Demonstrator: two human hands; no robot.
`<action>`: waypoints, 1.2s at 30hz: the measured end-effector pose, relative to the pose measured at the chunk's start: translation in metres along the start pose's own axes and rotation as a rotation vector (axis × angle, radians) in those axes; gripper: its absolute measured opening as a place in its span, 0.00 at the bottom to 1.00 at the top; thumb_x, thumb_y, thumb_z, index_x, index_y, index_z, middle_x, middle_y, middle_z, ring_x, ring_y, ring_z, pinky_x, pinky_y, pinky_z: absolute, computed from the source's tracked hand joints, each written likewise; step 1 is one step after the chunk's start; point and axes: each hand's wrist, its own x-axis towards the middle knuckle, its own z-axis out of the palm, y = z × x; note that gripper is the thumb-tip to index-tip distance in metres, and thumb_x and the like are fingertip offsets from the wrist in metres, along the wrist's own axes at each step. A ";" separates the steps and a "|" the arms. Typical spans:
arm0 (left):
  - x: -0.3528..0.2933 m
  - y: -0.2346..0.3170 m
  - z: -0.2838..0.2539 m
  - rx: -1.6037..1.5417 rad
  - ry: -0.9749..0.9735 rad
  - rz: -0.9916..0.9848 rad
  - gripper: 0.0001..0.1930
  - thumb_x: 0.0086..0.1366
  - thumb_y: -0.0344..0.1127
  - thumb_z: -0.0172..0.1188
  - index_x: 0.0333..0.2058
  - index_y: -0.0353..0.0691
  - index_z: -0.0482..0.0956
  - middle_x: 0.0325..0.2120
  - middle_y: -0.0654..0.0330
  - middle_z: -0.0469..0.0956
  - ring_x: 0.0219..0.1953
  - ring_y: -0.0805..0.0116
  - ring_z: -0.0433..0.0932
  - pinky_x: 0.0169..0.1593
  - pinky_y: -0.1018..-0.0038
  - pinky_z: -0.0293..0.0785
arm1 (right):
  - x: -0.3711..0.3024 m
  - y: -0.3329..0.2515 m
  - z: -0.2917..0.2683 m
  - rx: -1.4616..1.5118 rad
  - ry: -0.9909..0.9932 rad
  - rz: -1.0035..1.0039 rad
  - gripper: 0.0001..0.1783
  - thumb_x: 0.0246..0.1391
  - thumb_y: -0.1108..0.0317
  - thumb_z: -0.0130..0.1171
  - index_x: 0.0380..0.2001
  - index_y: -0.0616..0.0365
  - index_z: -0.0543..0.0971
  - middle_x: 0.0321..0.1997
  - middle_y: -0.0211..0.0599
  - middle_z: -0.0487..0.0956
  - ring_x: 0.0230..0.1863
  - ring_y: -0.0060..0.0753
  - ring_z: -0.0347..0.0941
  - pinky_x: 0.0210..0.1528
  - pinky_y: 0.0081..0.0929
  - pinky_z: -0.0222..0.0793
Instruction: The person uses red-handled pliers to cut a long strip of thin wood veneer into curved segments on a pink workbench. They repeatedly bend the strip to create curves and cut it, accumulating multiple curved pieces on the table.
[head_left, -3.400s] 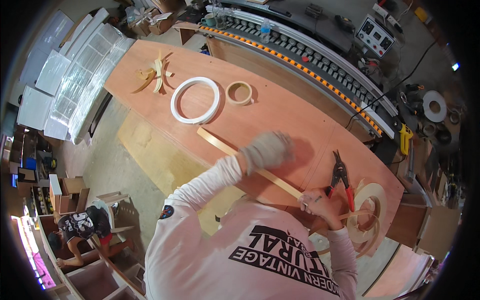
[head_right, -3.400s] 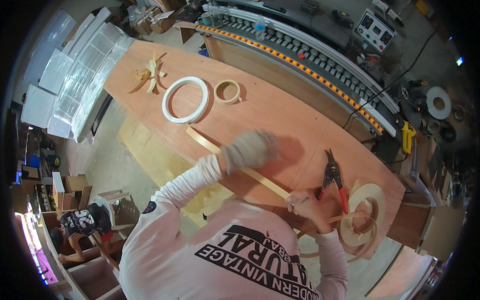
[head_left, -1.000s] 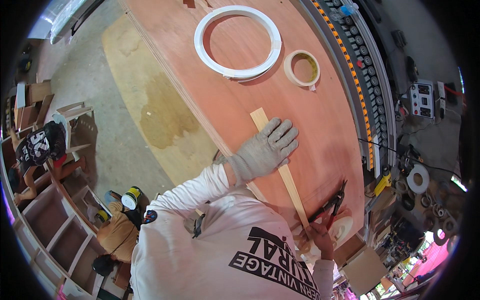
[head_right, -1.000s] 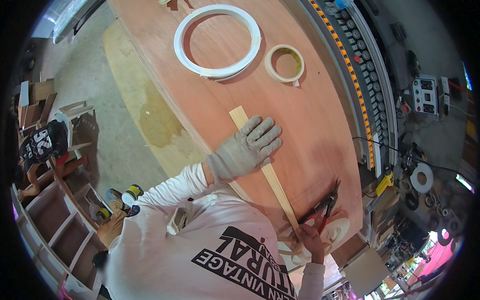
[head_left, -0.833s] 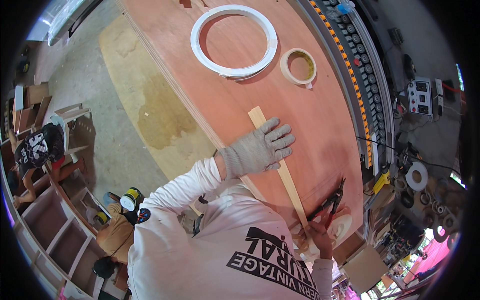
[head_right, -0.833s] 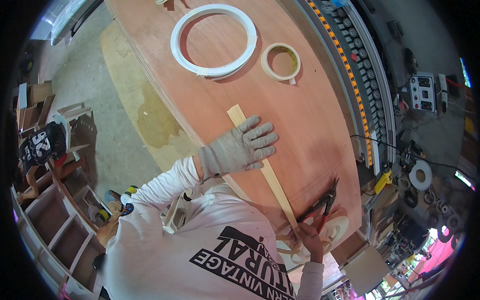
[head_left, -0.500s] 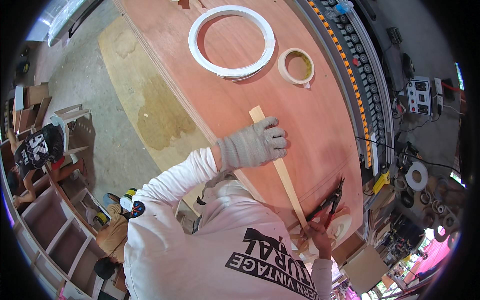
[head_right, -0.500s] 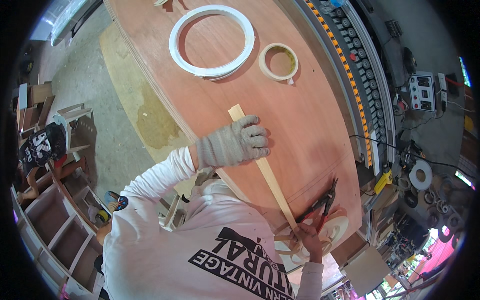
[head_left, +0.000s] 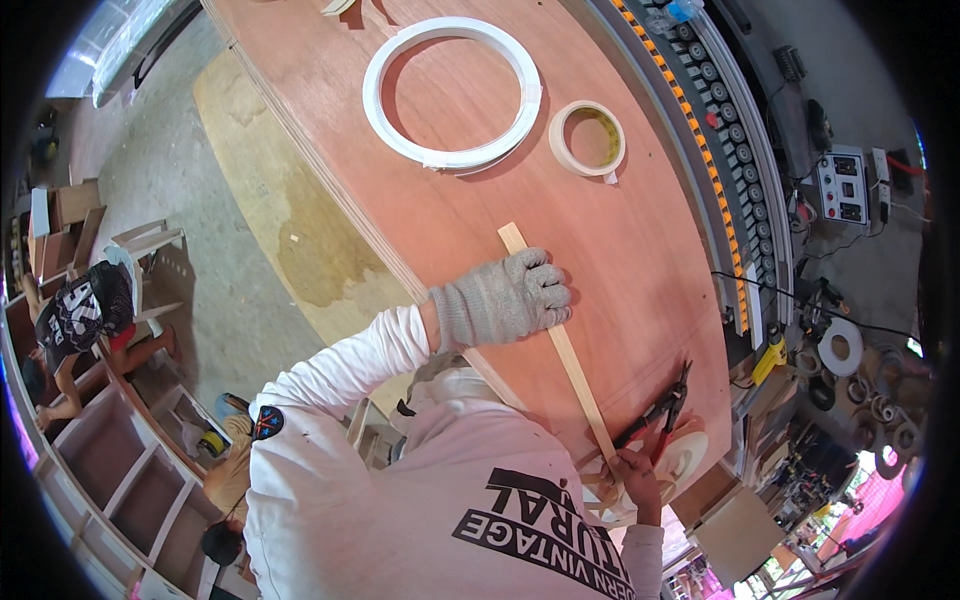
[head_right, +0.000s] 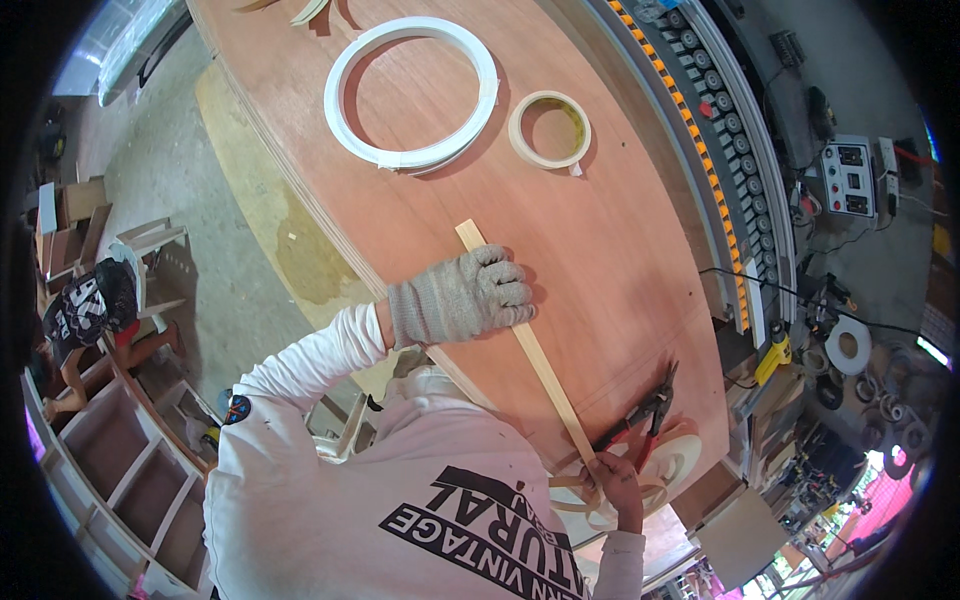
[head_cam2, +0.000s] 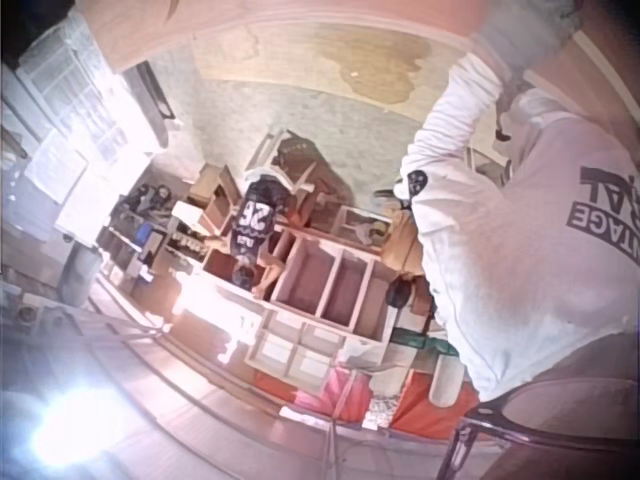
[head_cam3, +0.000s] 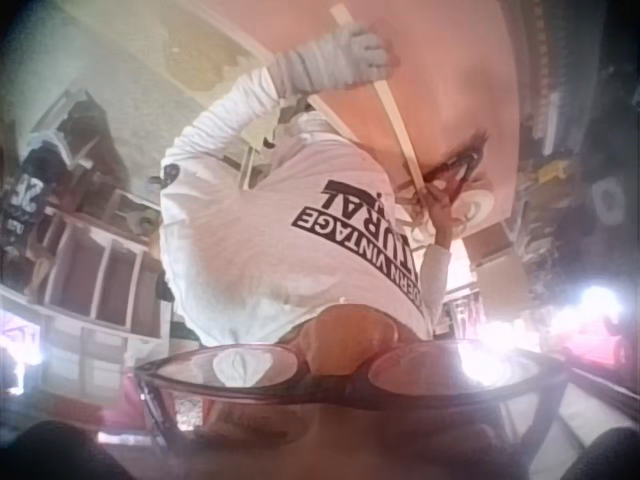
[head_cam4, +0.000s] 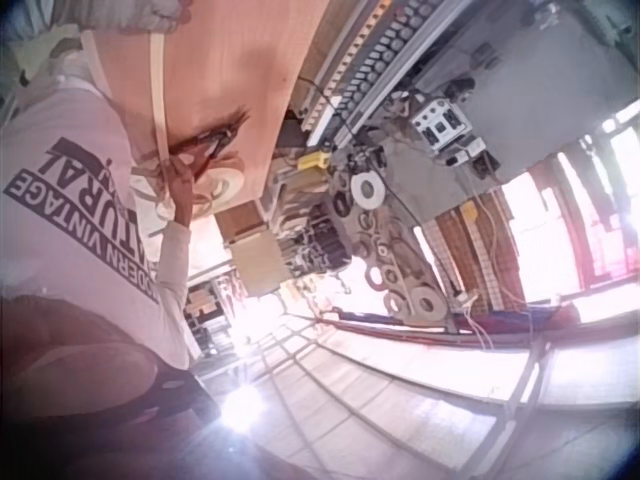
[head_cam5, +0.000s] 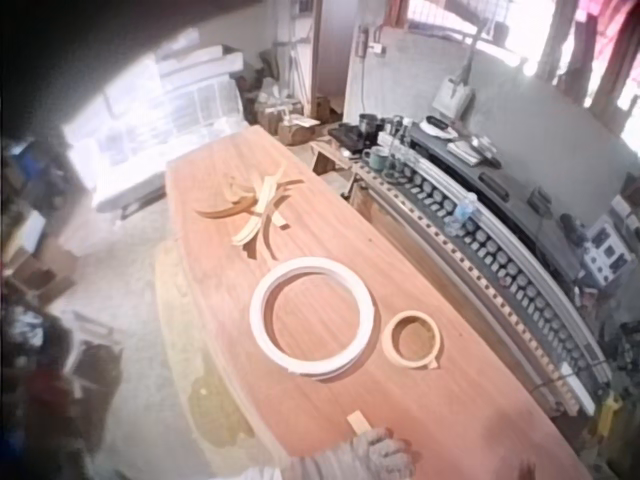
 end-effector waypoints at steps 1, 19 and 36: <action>0.000 0.000 0.001 -0.012 0.006 -0.008 0.14 0.56 0.38 0.60 0.43 0.47 0.79 0.49 0.68 0.76 0.55 0.66 0.73 0.63 0.62 0.67 | 0.000 -0.001 0.001 -0.007 0.010 -0.001 0.13 0.68 0.66 0.55 0.37 0.64 0.84 0.28 0.32 0.83 0.28 0.22 0.76 0.33 0.24 0.73; -0.004 0.000 0.007 -0.072 0.015 -0.035 0.17 0.54 0.37 0.64 0.44 0.46 0.80 0.52 0.64 0.78 0.56 0.62 0.73 0.64 0.60 0.67 | 0.001 0.005 -0.003 -0.003 -0.020 -0.041 0.13 0.69 0.67 0.55 0.39 0.65 0.83 0.31 0.34 0.84 0.29 0.23 0.76 0.34 0.23 0.73; -0.005 -0.002 0.009 -0.037 0.008 0.000 0.17 0.54 0.36 0.63 0.45 0.45 0.79 0.52 0.63 0.76 0.57 0.61 0.73 0.66 0.59 0.67 | 0.001 -0.002 -0.007 0.001 -0.088 -0.037 0.12 0.68 0.70 0.53 0.40 0.65 0.84 0.33 0.32 0.85 0.32 0.22 0.77 0.39 0.22 0.73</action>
